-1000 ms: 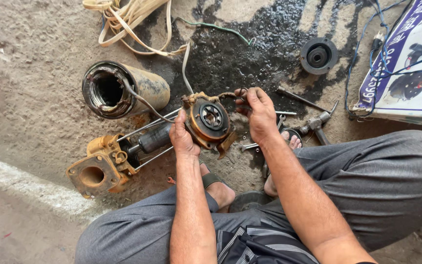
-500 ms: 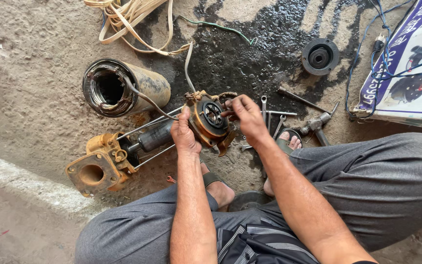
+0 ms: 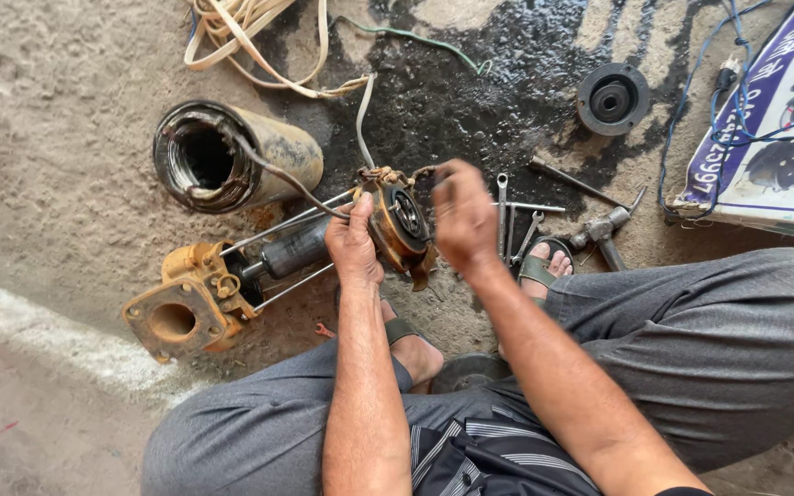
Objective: The person disassembles a submersible motor, removing the rotor and stator components. They inspect the parts and then reassemble the motor, fitting the rotor back into the housing and securing the end cap.
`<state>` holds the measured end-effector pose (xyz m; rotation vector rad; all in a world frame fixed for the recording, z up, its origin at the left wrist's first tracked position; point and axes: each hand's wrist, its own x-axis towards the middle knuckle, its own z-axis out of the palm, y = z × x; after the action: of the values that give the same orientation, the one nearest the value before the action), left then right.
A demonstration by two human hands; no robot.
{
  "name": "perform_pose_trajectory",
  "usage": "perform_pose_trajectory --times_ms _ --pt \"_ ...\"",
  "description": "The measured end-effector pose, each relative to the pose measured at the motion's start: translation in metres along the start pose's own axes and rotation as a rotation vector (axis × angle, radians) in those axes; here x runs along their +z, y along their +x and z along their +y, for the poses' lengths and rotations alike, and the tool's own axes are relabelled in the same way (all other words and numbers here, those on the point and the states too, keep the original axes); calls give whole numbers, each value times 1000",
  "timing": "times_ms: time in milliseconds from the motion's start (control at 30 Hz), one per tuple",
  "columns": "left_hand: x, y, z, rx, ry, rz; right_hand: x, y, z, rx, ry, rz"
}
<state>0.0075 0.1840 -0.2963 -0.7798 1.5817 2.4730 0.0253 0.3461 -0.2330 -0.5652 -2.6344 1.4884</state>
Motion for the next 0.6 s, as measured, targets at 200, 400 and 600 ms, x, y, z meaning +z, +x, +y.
perform_pose_trajectory --times_ms 200,400,600 --pt "-5 6 1 -54 -50 -27 -19 24 20 224 596 174" --pt "6 3 -3 46 253 30 -13 17 20 330 650 110" --pt "40 2 -13 136 263 -32 -4 14 13 290 720 50"
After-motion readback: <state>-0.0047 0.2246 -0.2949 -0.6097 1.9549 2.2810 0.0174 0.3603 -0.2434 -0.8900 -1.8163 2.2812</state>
